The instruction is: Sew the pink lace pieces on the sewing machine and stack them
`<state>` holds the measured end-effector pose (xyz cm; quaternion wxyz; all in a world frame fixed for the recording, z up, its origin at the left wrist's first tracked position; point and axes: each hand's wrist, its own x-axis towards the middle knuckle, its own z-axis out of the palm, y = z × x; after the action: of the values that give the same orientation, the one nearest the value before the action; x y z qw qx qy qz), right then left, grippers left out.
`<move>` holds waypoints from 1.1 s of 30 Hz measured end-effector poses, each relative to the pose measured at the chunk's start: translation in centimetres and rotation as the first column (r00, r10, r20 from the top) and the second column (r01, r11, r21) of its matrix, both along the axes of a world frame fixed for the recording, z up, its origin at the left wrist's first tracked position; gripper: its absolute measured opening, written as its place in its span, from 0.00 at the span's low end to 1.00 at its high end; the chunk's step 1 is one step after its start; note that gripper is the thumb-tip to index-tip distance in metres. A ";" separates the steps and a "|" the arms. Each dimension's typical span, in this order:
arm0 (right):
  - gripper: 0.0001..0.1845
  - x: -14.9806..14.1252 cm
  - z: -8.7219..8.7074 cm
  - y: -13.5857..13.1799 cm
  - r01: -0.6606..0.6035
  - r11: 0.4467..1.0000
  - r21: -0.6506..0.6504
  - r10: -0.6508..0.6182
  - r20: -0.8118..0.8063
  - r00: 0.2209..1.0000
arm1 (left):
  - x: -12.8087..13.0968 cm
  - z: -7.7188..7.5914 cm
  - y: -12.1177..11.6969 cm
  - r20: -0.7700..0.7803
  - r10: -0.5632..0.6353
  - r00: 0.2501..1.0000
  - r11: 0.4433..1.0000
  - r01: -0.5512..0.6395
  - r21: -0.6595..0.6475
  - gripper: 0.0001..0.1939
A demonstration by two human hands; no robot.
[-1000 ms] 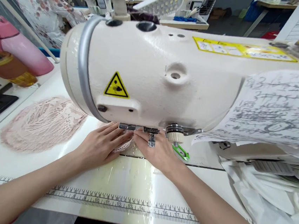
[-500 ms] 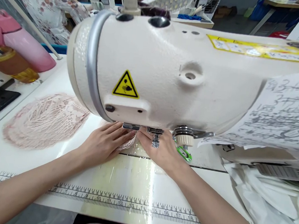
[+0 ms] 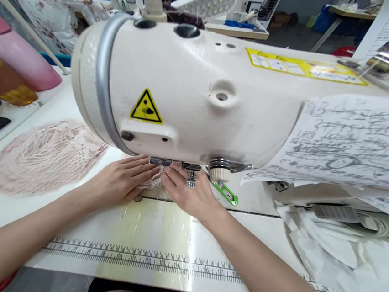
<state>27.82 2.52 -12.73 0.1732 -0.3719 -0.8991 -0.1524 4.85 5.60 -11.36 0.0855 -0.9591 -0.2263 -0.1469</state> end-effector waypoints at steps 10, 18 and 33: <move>0.13 -1.1 -0.5 -0.3 -0.045 0.994 0.104 0.058 -0.129 0.990 | 0.2 -0.1 0.0 0.011 0.034 0.999 0.999 -0.034 -0.041 0.20; 0.12 -1.0 -0.3 -0.3 -0.053 0.994 0.098 0.064 -0.110 0.992 | 0.5 -0.6 -0.4 0.016 0.067 0.998 0.998 -0.067 -0.019 0.19; 0.12 -0.8 -0.8 -0.2 -0.098 0.995 0.037 0.102 -0.167 0.981 | 0.7 -0.7 -0.7 0.008 0.087 0.996 0.996 -0.087 0.028 0.19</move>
<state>26.99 2.28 -13.53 0.2614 -0.3352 -0.8965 -0.1246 5.60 4.91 -12.09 0.1045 -0.9465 -0.2662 -0.1495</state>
